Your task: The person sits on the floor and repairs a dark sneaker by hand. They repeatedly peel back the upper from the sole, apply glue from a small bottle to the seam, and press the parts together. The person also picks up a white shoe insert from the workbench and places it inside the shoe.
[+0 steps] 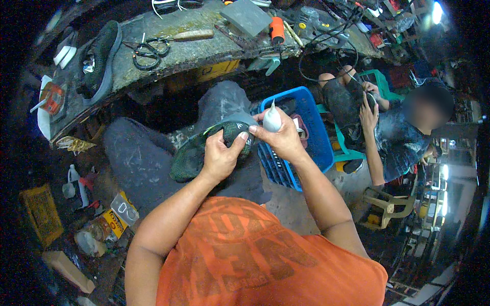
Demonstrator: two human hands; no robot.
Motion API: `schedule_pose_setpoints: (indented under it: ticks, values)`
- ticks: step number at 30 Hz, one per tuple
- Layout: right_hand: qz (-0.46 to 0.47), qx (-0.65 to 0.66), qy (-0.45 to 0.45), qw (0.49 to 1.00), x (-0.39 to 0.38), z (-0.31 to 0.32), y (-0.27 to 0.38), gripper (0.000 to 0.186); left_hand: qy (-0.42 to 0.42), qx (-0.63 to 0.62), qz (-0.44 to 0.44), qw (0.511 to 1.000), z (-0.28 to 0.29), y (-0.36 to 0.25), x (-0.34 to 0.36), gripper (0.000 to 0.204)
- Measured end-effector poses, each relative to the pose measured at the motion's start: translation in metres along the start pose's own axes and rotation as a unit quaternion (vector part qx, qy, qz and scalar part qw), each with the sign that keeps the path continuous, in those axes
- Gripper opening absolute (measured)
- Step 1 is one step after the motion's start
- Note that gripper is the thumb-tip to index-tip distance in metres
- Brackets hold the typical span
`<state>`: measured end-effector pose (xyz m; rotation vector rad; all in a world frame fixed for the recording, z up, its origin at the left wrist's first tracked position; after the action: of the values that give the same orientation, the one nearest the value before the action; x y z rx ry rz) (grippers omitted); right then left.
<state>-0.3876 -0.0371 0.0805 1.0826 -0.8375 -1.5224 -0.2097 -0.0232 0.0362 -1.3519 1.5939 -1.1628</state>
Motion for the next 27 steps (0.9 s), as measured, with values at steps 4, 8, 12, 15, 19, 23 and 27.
schedule_pose_setpoints:
  ticks: [4,8,12,15,19,23,27]
  values:
    - [0.092,-0.089,-0.093,0.987,-0.009,-0.011,-0.003,0.031,-0.01,0.057,-0.002,0.998,0.002,-0.003,-0.001,0.019]
    - [0.085,-0.115,-0.133,0.981,-0.01,-0.021,-0.007,0.027,-0.021,0.093,0.012,0.995,0.004,-0.008,-0.005,0.02]
    - [0.092,-0.108,-0.158,0.977,-0.012,-0.028,0.0,0.028,-0.029,0.086,0.015,0.996,0.005,-0.017,-0.009,0.019]
    - [0.083,-0.095,-0.164,0.978,-0.009,-0.031,0.004,0.028,-0.049,0.045,0.004,0.998,0.006,-0.023,-0.011,0.017]
    - [0.083,-0.12,-0.172,0.974,-0.003,-0.035,0.007,0.027,-0.038,0.064,0.031,0.997,0.012,-0.023,-0.013,0.014]
    - [0.084,-0.111,-0.164,0.977,0.004,-0.038,0.011,0.028,-0.051,0.034,0.029,0.998,0.018,-0.025,-0.018,0.014]
    - [0.104,-0.114,-0.16,0.975,-0.004,-0.037,0.019,0.029,-0.056,0.037,0.025,0.997,0.019,-0.026,-0.022,0.016]
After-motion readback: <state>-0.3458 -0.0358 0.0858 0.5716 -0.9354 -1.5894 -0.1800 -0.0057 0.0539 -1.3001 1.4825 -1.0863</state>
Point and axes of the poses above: each hand's wrist, its own x-axis towards the middle knuckle, its own z-axis out of the back of the hand, y = z × x, the point moved 4 cm from there along x, towards the middle knuckle, and after that the axes turned 6 degrees about -z, right-handed, at the moved point
